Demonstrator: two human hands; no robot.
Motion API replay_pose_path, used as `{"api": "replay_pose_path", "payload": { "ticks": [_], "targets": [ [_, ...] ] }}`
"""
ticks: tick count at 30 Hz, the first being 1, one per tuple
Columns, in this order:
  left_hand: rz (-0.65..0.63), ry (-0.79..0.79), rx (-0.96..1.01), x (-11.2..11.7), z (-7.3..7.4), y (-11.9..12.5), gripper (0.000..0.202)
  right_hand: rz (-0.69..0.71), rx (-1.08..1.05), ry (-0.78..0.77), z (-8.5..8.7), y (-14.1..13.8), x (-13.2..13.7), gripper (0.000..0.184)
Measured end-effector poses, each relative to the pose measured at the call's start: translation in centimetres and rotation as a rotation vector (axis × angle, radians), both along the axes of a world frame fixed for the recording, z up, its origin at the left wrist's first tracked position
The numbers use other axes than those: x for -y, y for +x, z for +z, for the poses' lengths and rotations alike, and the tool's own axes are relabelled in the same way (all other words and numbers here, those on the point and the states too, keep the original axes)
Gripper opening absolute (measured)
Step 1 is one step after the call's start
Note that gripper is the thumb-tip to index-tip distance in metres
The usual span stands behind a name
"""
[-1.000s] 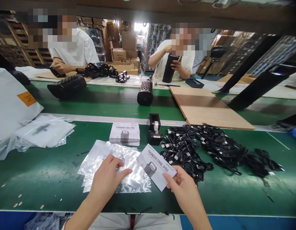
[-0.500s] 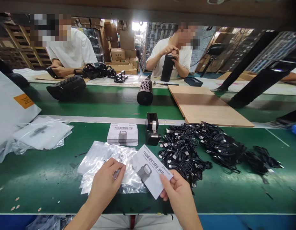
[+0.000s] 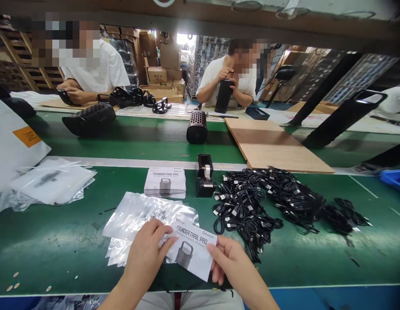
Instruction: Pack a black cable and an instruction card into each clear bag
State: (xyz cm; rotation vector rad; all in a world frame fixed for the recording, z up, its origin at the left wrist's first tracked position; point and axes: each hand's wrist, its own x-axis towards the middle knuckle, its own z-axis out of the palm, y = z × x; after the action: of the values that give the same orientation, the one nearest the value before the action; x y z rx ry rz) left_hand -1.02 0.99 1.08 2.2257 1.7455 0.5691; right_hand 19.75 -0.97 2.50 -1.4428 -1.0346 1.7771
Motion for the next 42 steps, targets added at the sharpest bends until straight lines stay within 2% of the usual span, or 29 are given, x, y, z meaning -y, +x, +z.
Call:
{"api": "replay_pose_path", "payload": {
  "ticks": [4, 7, 10, 13, 15, 18, 20, 21, 23, 25, 26, 29, 32, 35, 37, 40, 42],
  "targets": [
    [-0.013, 0.013, 0.04, 0.0, 0.5, -0.2, 0.02, 0.047, -0.124, 0.007, 0.8, 0.1, 0.0, 0.035],
    [-0.005, -0.001, 0.131, 0.0, 1.3, -0.2, 0.017, -0.052, -0.145, 0.016, 0.8, -0.4, -0.2, 0.033],
    [0.018, -0.041, 0.225, 0.2, 2.0, 0.1, 0.019, -0.142, -0.133, 0.028, 0.8, -2.0, -0.9, 0.037],
    [0.012, -0.118, 0.306, 0.4, 2.3, 0.3, 0.02, -0.158, -0.183, 0.019, 0.9, -4.1, -1.7, 0.041],
    [-0.016, -0.155, 0.358, 0.3, 2.2, 0.3, 0.02, -0.147, -0.19, 0.027, 0.9, -5.5, -2.3, 0.037],
    [-0.062, -0.207, 0.468, 0.1, 2.0, 0.1, 0.023, -0.104, -0.002, 0.152, 0.8, -7.1, -3.0, 0.015],
    [-0.091, -0.248, 0.536, -0.1, 1.7, 0.0, 0.025, -0.043, 0.261, 0.355, 0.7, -7.6, -3.3, 0.005],
    [-0.093, -0.258, 0.559, -0.1, 1.5, -0.1, 0.025, 0.005, 0.385, 0.474, 0.8, -7.6, -3.4, 0.01],
    [-0.071, -0.268, 0.566, -0.3, 1.2, -0.3, 0.023, 0.129, 0.547, 0.668, 1.2, -6.9, -3.6, 0.017],
    [-0.029, -0.261, 0.524, -0.3, 0.9, -0.4, 0.021, 0.176, 0.663, 0.734, 1.9, -5.1, -4.0, 0.019],
    [-0.014, -0.255, 0.491, -0.3, 0.9, -0.5, 0.02, 0.143, 0.757, 0.728, 2.3, -3.9, -4.3, 0.019],
    [-0.008, -0.23, 0.413, -0.4, 0.9, -0.4, 0.02, -0.115, 1.241, 0.643, 3.8, 0.2, -5.6, 0.022],
    [-0.035, -0.208, 0.379, -0.3, 0.9, -0.1, 0.02, -0.142, 1.487, 0.563, 4.7, 3.5, -6.8, 0.028],
    [-0.026, -0.184, 0.373, -0.3, 1.0, 0.3, 0.02, -0.172, 1.531, 0.456, 4.5, 5.3, -7.3, 0.039],
    [0.002, -0.169, 0.384, -0.2, 1.0, 0.5, 0.021, -0.134, 1.479, 0.445, 3.7, 5.8, -7.5, 0.041],
    [0.036, -0.165, 0.402, -0.1, 1.1, 0.6, 0.021, -0.091, 1.392, 0.531, 2.5, 6.0, -7.4, 0.027],
    [0.037, -0.17, 0.407, -0.1, 1.1, 0.6, 0.02, -0.218, 1.29, 0.656, 2.2, 5.3, -6.8, 0.022]
  ]
}}
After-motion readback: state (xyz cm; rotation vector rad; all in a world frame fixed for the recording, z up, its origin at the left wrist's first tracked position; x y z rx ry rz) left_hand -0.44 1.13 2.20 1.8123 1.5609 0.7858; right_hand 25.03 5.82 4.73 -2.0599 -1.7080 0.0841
